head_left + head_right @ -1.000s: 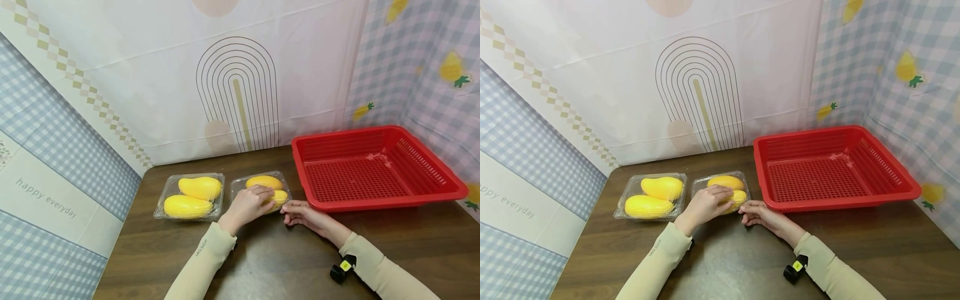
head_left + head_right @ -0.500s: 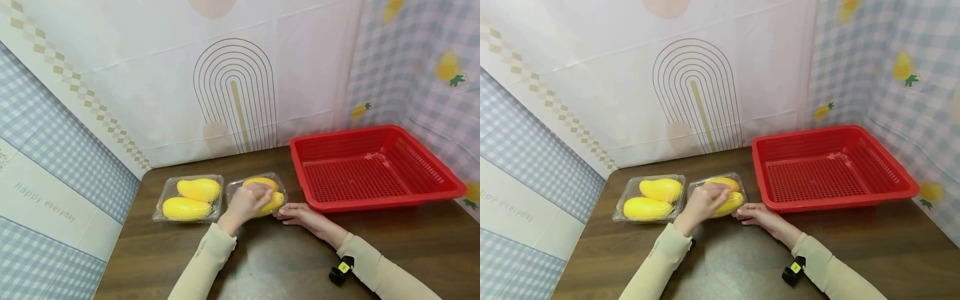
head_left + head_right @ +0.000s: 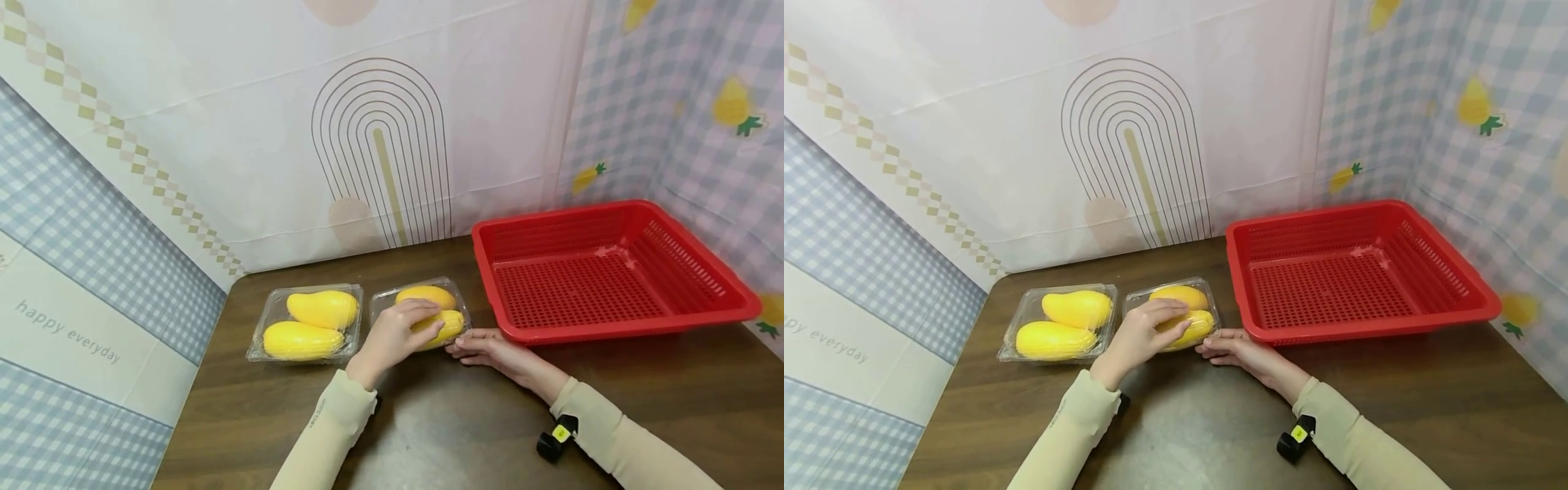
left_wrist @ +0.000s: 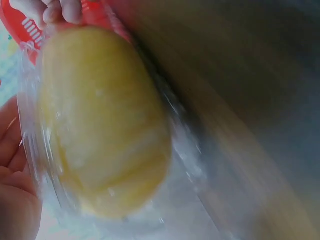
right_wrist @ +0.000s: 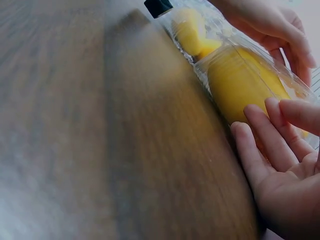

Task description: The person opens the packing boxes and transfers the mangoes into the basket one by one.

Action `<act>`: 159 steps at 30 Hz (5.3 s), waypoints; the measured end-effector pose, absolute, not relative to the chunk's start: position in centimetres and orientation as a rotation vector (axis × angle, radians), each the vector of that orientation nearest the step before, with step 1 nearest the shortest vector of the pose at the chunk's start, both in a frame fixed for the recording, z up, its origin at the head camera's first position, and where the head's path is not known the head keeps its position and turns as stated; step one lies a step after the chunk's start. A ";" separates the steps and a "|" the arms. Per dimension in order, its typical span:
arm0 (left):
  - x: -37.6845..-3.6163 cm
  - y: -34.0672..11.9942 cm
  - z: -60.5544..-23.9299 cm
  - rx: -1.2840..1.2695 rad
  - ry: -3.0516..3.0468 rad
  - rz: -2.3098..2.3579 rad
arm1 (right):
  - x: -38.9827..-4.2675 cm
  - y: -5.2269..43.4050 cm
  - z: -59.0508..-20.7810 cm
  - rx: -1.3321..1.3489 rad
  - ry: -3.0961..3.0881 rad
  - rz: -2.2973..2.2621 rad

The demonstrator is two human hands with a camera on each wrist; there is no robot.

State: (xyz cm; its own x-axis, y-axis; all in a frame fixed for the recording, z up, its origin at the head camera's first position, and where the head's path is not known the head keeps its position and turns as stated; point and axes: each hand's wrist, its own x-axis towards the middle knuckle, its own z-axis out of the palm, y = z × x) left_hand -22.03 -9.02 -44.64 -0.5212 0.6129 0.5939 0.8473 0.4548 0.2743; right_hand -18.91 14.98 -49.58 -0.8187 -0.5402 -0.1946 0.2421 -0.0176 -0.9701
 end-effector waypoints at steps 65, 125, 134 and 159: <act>-20.7 -12.4 -44.6 -1.160 -2.480 -0.328 | -17.1 10.4 -49.0 0.080 1.332 -2.167; -25.8 -11.2 -39.4 -0.362 -2.620 -1.182 | -17.0 9.8 -49.3 0.044 1.430 -2.133; -26.9 -11.6 -40.5 -0.173 -2.588 -1.418 | -17.1 9.5 -49.3 0.040 1.431 -2.148; -28.4 -12.0 -43.9 -0.186 -3.020 -1.093 | -16.9 9.7 -49.2 0.028 1.427 -2.149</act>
State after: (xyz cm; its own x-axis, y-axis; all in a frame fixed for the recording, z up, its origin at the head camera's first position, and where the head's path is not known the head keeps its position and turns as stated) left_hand -28.41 -12.04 -43.88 -0.9904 0.1344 -0.0321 0.0827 0.7627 0.6415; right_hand -16.93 9.74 -49.23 -0.8462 -0.4324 -0.3113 0.4547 -0.2815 -0.8450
